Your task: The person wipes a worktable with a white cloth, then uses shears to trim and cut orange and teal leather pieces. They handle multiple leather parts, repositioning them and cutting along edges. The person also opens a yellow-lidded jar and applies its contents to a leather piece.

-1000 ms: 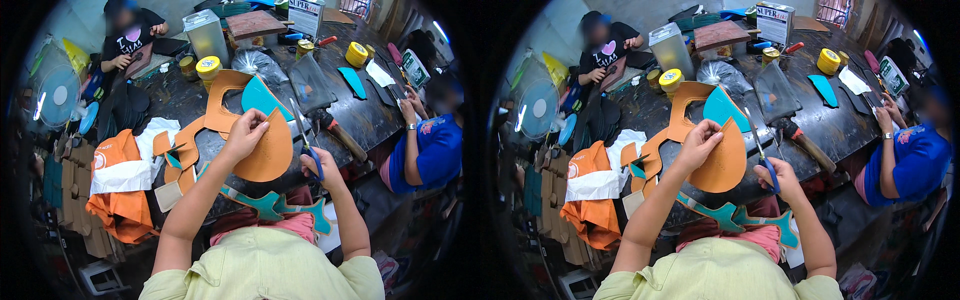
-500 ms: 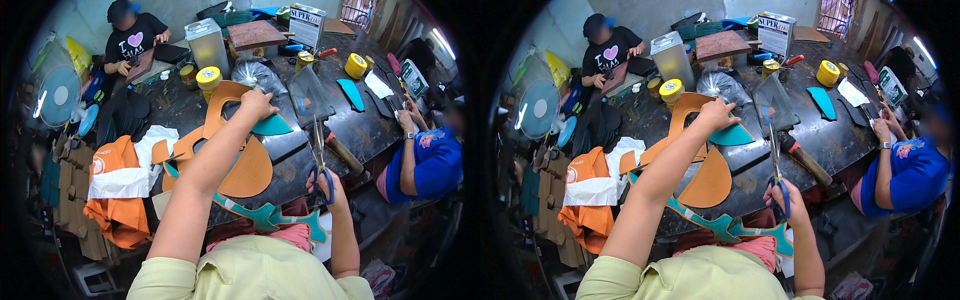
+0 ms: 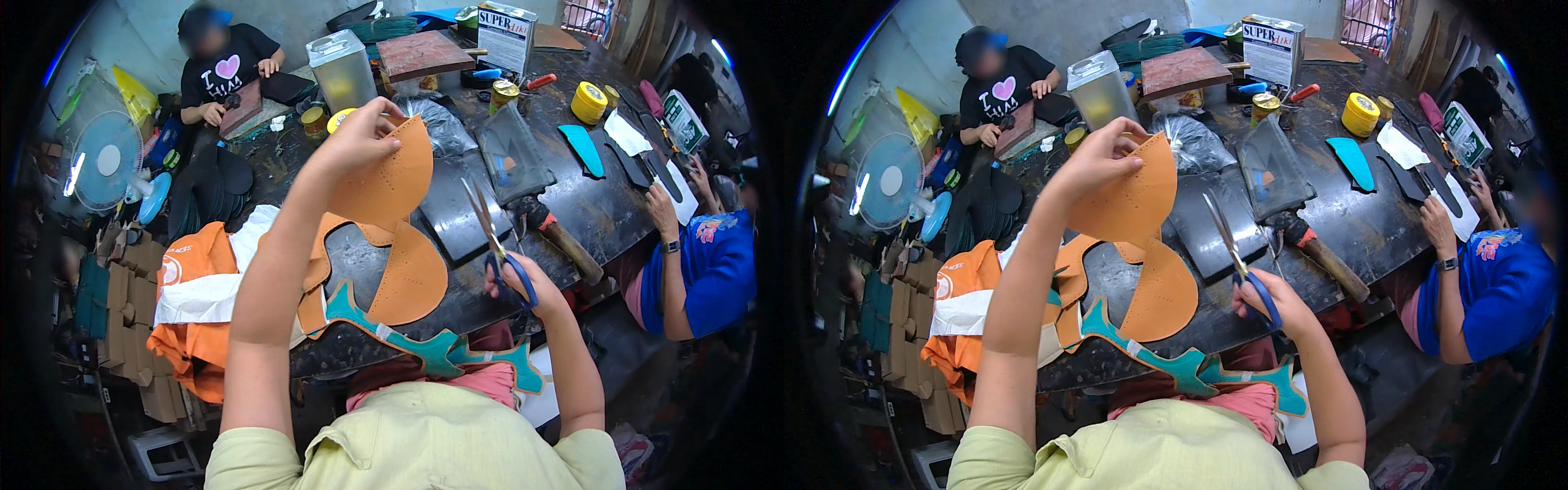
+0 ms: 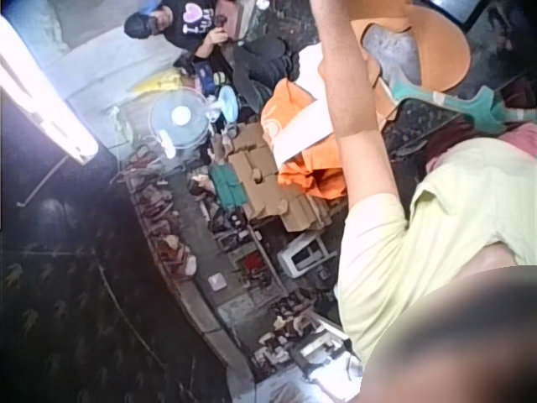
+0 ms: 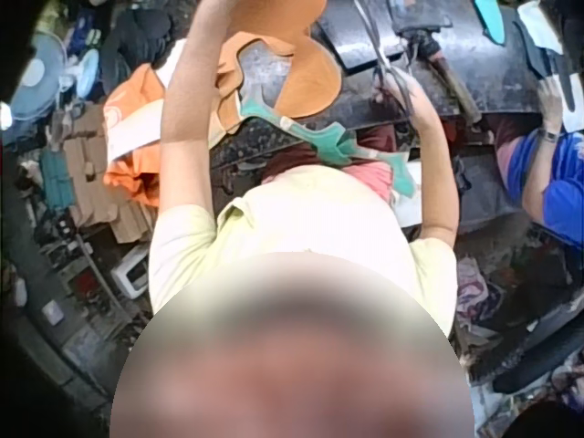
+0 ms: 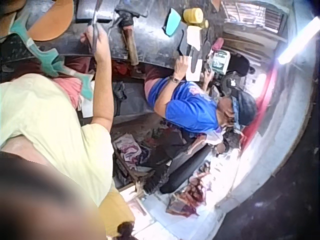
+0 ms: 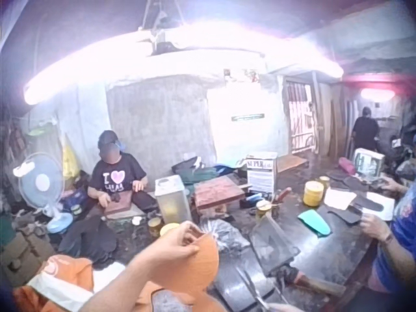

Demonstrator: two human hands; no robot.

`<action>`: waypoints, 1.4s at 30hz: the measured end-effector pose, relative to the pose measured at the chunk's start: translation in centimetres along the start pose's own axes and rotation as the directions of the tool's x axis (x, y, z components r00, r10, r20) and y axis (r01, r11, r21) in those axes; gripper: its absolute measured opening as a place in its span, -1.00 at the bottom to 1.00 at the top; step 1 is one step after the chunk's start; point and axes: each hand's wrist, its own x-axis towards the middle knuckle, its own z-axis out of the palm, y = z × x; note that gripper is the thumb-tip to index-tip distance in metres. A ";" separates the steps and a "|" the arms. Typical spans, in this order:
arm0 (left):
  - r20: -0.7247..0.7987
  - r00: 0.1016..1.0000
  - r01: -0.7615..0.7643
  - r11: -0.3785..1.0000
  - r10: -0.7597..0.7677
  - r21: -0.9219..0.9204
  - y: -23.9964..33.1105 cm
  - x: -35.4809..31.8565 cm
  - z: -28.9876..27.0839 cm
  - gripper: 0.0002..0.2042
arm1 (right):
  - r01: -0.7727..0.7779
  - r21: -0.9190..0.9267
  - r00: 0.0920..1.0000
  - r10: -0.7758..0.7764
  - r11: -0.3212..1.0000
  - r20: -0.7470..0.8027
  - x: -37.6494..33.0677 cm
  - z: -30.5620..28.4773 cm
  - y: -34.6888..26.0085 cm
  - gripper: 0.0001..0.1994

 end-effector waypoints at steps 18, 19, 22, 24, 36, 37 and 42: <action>0.229 0.972 0.161 0.861 -0.053 -0.483 0.8 -6.8 2.6 -0.65 | 0.025 -0.120 0.995 -0.037 0.992 -0.096 5.0 3.5 -2.9 -0.65; 0.217 0.975 0.154 0.858 -0.051 -0.491 0.7 -6.9 3.0 -0.65 | 0.030 -0.088 0.994 -0.039 0.996 -0.105 4.9 3.4 -2.9 -0.66; 0.186 0.976 0.192 0.860 -0.116 -0.473 0.5 -7.2 4.2 -0.62 | -0.007 -0.126 0.994 -0.007 0.992 -0.112 4.8 3.0 -2.5 -0.66; 0.168 0.975 0.207 0.859 -0.144 -0.469 0.4 -7.3 4.8 -0.62 | 0.017 -0.121 0.993 -0.031 0.993 -0.116 4.8 2.9 -2.2 -0.64; 0.091 0.989 0.145 0.864 -0.116 -0.482 0.5 -5.7 7.0 -0.64 | 0.071 -0.474 0.935 -0.224 0.878 -0.275 4.5 1.9 -1.6 -0.63; 0.091 0.989 0.145 0.852 -0.114 -0.502 0.5 -5.7 7.4 -0.64 | 0.058 -0.445 0.937 -0.202 0.894 -0.284 4.3 1.9 -1.5 -0.64; 0.120 0.980 0.199 0.793 -0.159 -0.576 -0.1 -6.6 8.7 -0.65 | 0.017 -0.396 0.952 -0.136 0.918 -0.273 3.4 1.6 -0.7 -0.67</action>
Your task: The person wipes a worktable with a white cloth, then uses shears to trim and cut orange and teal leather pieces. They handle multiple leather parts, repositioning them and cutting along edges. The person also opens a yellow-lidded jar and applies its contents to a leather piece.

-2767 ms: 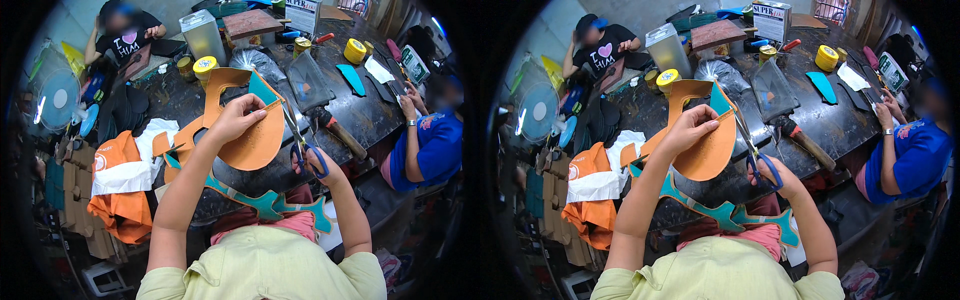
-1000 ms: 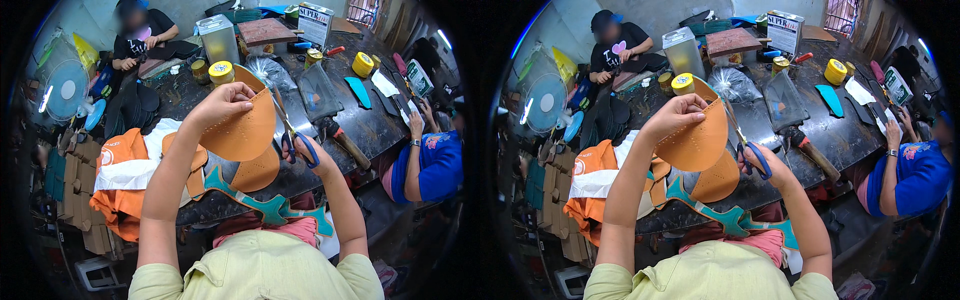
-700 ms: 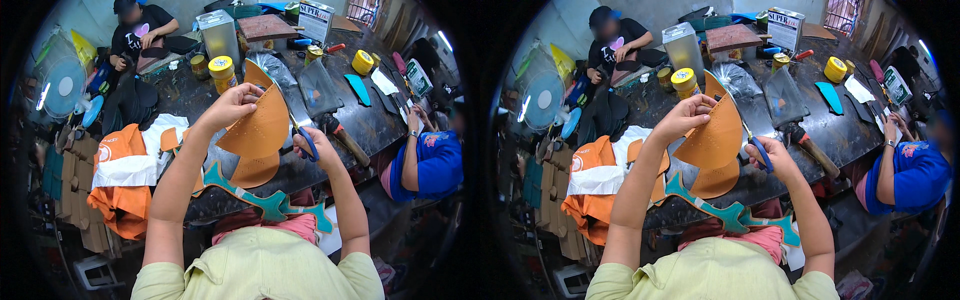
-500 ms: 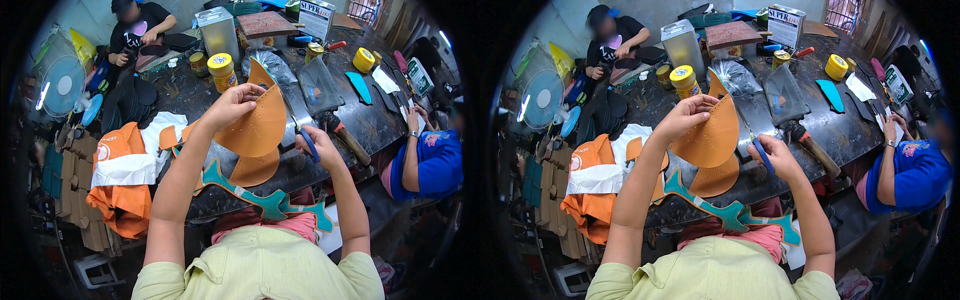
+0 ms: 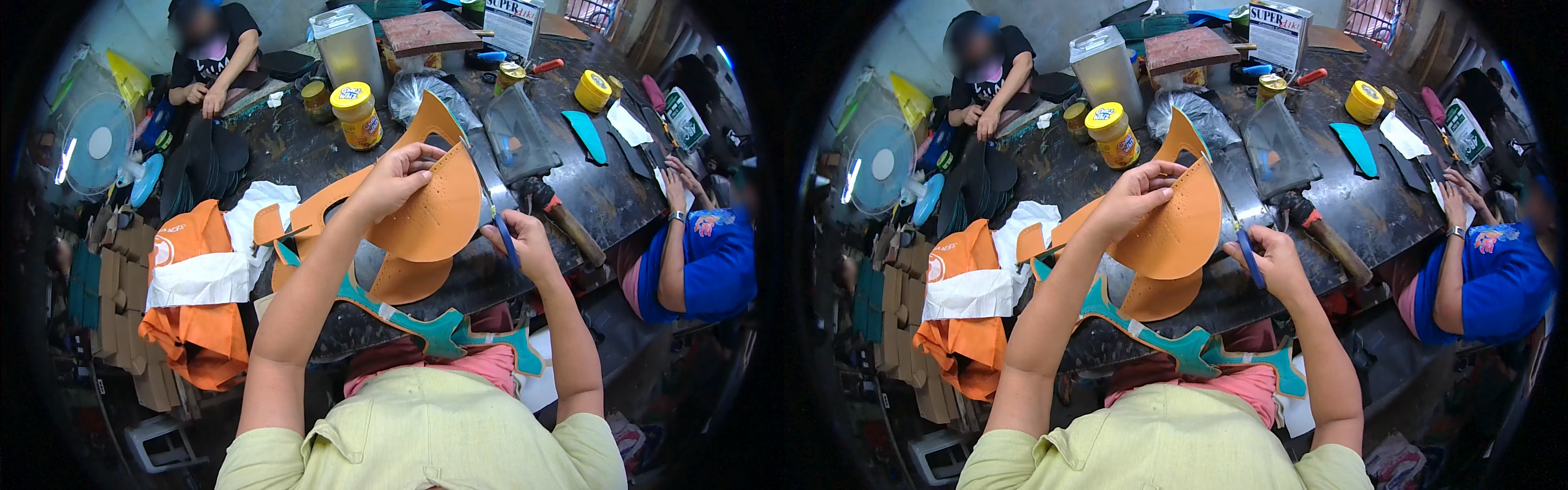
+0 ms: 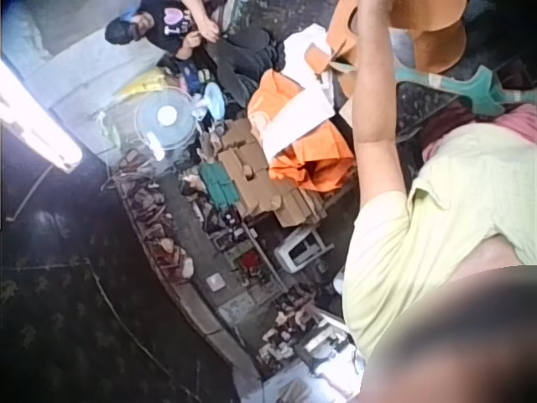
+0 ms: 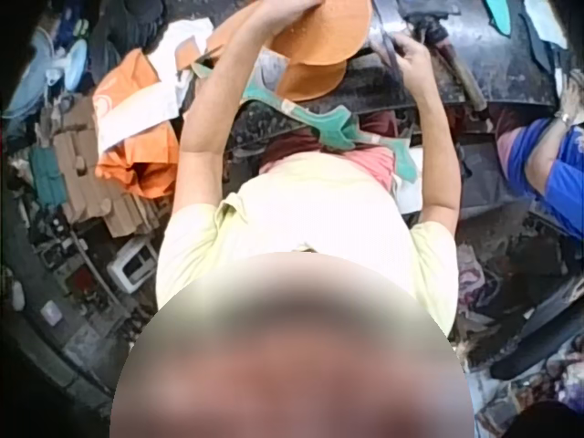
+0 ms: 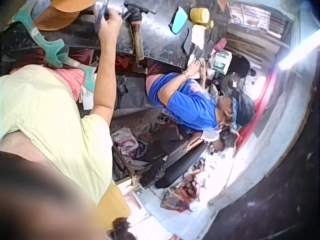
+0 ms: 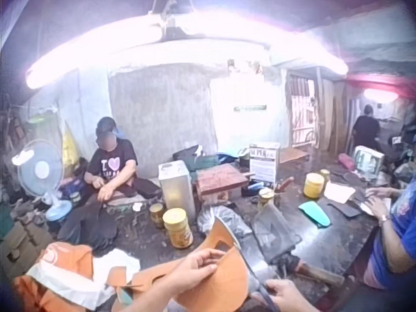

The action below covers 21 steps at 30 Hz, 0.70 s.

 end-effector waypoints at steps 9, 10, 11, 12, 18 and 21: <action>0.033 0.999 -0.025 0.999 0.026 -0.027 -4.7 -1.2 2.5 -0.65 | -0.106 0.226 0.994 0.106 0.968 0.011 -0.2 -1.3 1.0 -0.70; 0.024 0.999 -0.048 0.998 0.049 -0.030 -5.3 -1.4 2.9 -0.66 | -0.082 0.205 0.996 0.086 0.975 -0.011 -0.1 -1.8 1.1 -0.71; -0.014 0.998 -0.059 0.998 0.059 0.007 -5.9 -1.6 3.3 -0.66 | -0.096 0.219 0.995 0.102 0.971 -0.019 -0.1 -2.1 1.2 -0.71; -0.052 0.996 -0.069 0.997 0.072 0.044 -6.4 -1.8 3.7 -0.66 | -0.102 0.235 0.993 0.112 0.967 -0.030 -0.2 -2.6 1.3 -0.72; -0.351 0.892 -0.018 0.798 0.284 0.602 -7.2 -2.4 -0.2 -0.68 | -0.080 0.194 0.997 0.080 0.978 0.008 -1.9 -3.8 1.4 -0.71; -0.501 0.821 0.164 0.728 0.274 0.665 -6.6 -1.0 -5.7 -0.68 | -0.138 0.108 0.989 0.131 0.985 0.067 -3.1 -3.5 0.2 -0.67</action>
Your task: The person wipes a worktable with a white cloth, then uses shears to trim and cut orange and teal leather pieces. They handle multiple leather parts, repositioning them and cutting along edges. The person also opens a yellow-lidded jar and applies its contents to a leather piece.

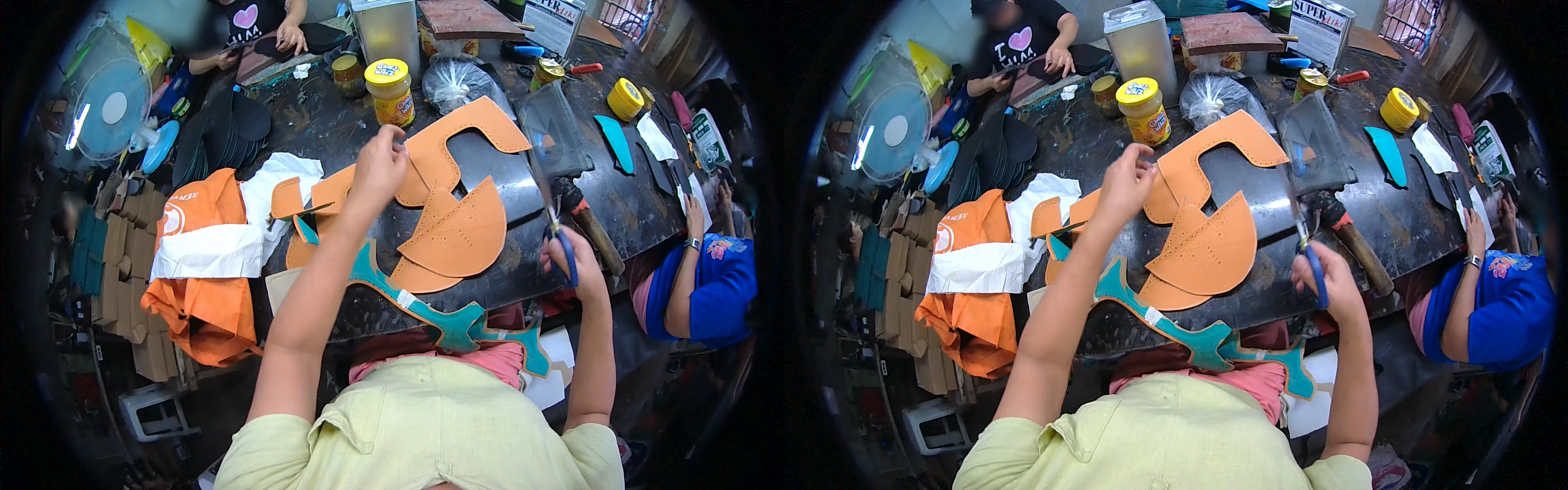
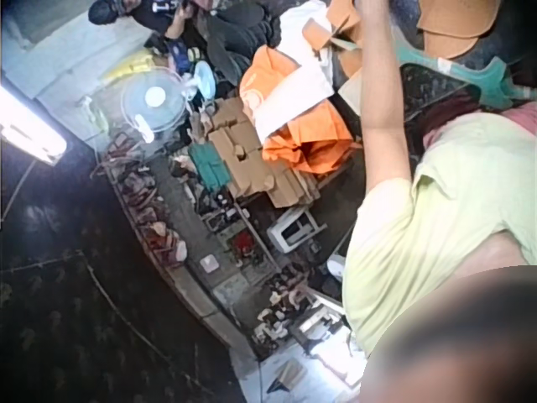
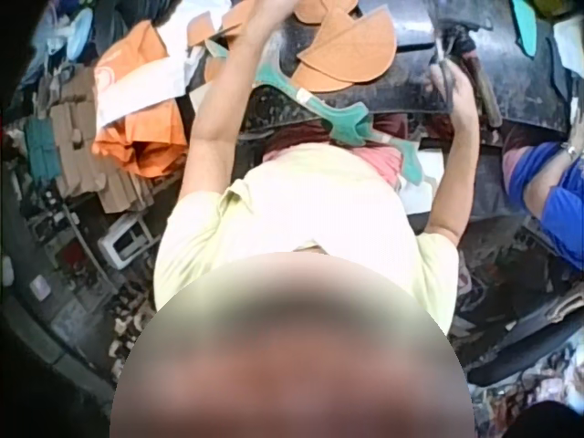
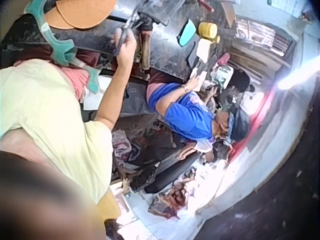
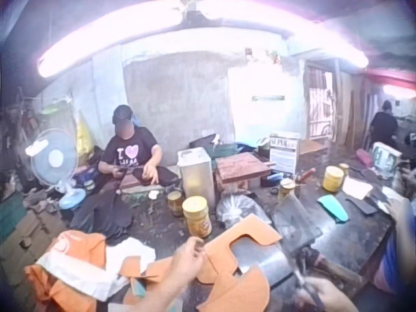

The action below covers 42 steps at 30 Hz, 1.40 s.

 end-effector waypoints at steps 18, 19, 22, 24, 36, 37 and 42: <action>0.375 0.927 0.139 0.924 0.005 -0.355 -4.2 6.4 -6.9 -0.81 | 0.114 -0.804 0.992 -0.022 0.584 0.124 -0.7 5.4 -2.4 -0.42; 0.313 0.945 0.000 0.956 0.096 -0.294 -4.0 6.1 -7.2 -0.70 | 0.103 -0.805 0.993 -0.007 0.585 0.122 -0.7 5.4 -2.4 -0.43; 0.469 0.881 -0.228 0.926 0.065 0.301 -3.1 4.2 -5.8 -0.11 | 0.107 -0.796 0.991 -0.003 0.596 0.131 -0.5 5.7 -2.5 -0.43; 0.433 0.897 -0.288 0.860 0.089 0.421 -2.7 1.2 -3.1 -0.12 | 0.130 -0.793 0.991 -0.045 0.595 0.129 -0.5 5.9 -2.5 -0.43; 0.414 0.909 0.161 0.873 0.051 -0.461 -1.4 4.2 -11.1 -0.78 | 0.101 -0.648 0.982 0.030 0.755 0.188 -0.5 5.6 -2.6 -0.45; 0.390 0.920 0.161 0.869 0.039 -0.468 -1.1 4.3 -11.9 -0.78 | 0.086 -0.604 0.976 0.055 0.792 0.210 -0.2 5.7 -2.5 -0.46; 0.365 0.929 0.142 0.855 0.058 -0.498 -0.3 3.8 -12.4 -0.78 | 0.060 -0.178 0.925 0.012 0.982 0.380 1.4 7.9 -1.7 -0.52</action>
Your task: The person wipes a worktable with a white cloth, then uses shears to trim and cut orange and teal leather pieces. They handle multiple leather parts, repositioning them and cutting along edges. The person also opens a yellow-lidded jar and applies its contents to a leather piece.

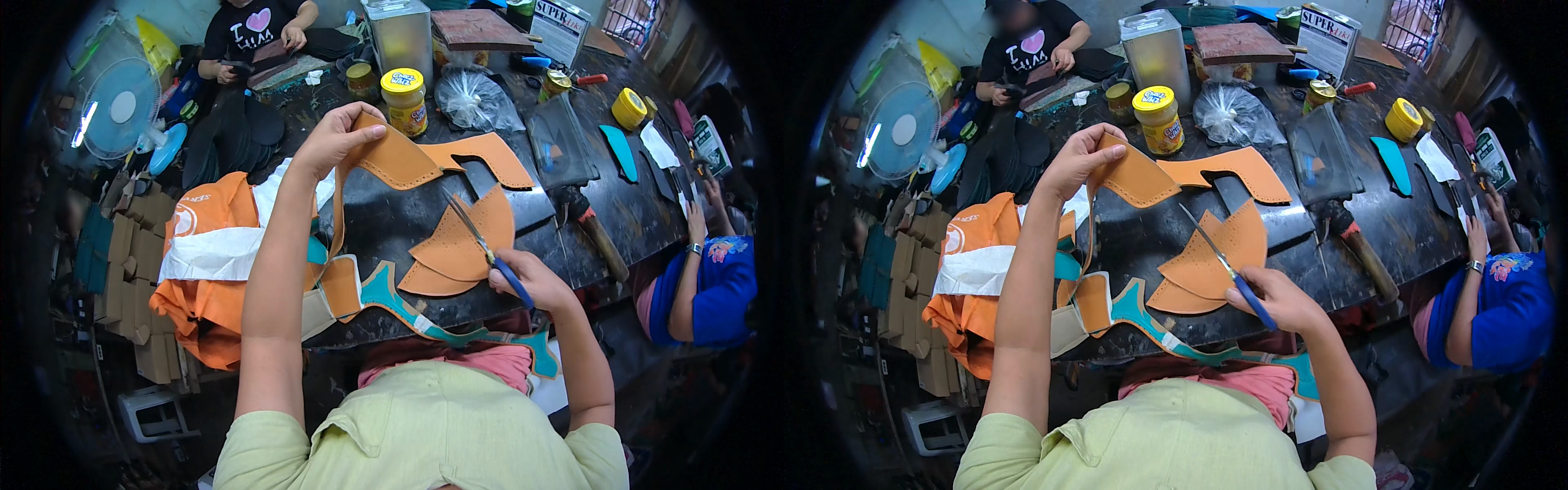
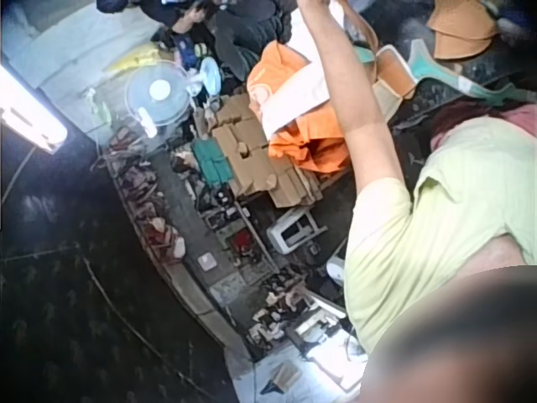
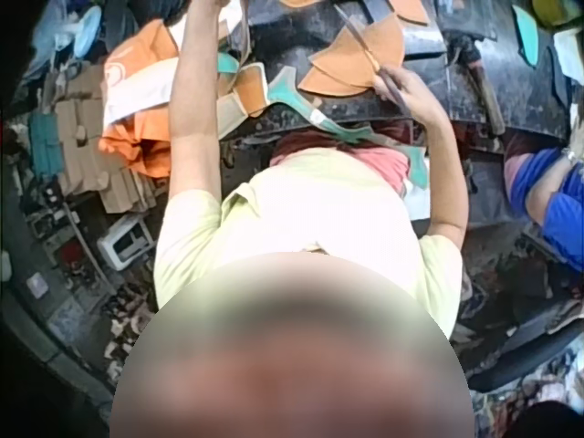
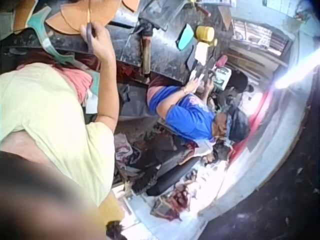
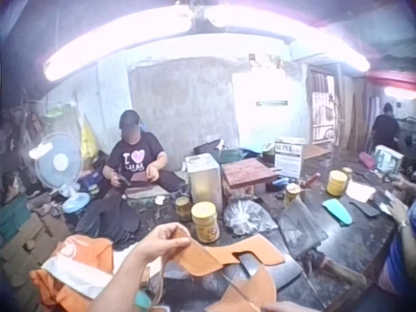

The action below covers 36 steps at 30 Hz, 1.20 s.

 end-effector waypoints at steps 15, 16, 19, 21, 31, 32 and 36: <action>-0.007 1.000 -0.022 1.000 0.022 -0.019 -0.3 0.4 2.0 -0.77 | -0.006 0.382 0.999 0.019 0.924 -0.030 1.2 -1.2 -0.5 -0.72; -0.006 1.000 -0.030 0.999 0.029 -0.024 -0.3 0.4 2.1 -0.77 | -0.013 0.395 0.999 0.024 0.919 -0.024 1.1 -1.4 -0.5 -0.72; -0.018 0.999 -0.046 0.999 0.046 -0.022 -0.6 0.7 2.6 -0.78 | -0.019 0.355 0.999 0.029 0.935 -0.021 1.0 -1.7 -0.2 -0.72; -0.045 0.998 -0.048 0.999 0.049 0.004 -0.7 1.0 3.1 -0.79 | -0.021 0.321 0.998 0.041 0.947 -0.057 0.9 -1.7 -0.1 -0.73; -0.063 0.945 -0.309 0.940 0.320 0.144 3.9 4.6 4.7 -0.80 | 0.026 -0.208 0.996 -0.043 0.978 -0.075 -1.4 -0.4 -2.3 -0.51; -0.075 0.933 -0.331 0.921 0.352 0.206 4.6 4.9 5.3 -0.80 | 0.022 -0.329 0.997 -0.045 0.944 -0.064 -1.3 0.0 -2.6 -0.48; -0.123 0.859 -0.445 0.843 0.497 0.303 6.9 6.1 7.6 -0.83 | -0.004 -0.453 0.995 -0.040 0.892 -0.088 -1.2 1.1 -3.6 -0.41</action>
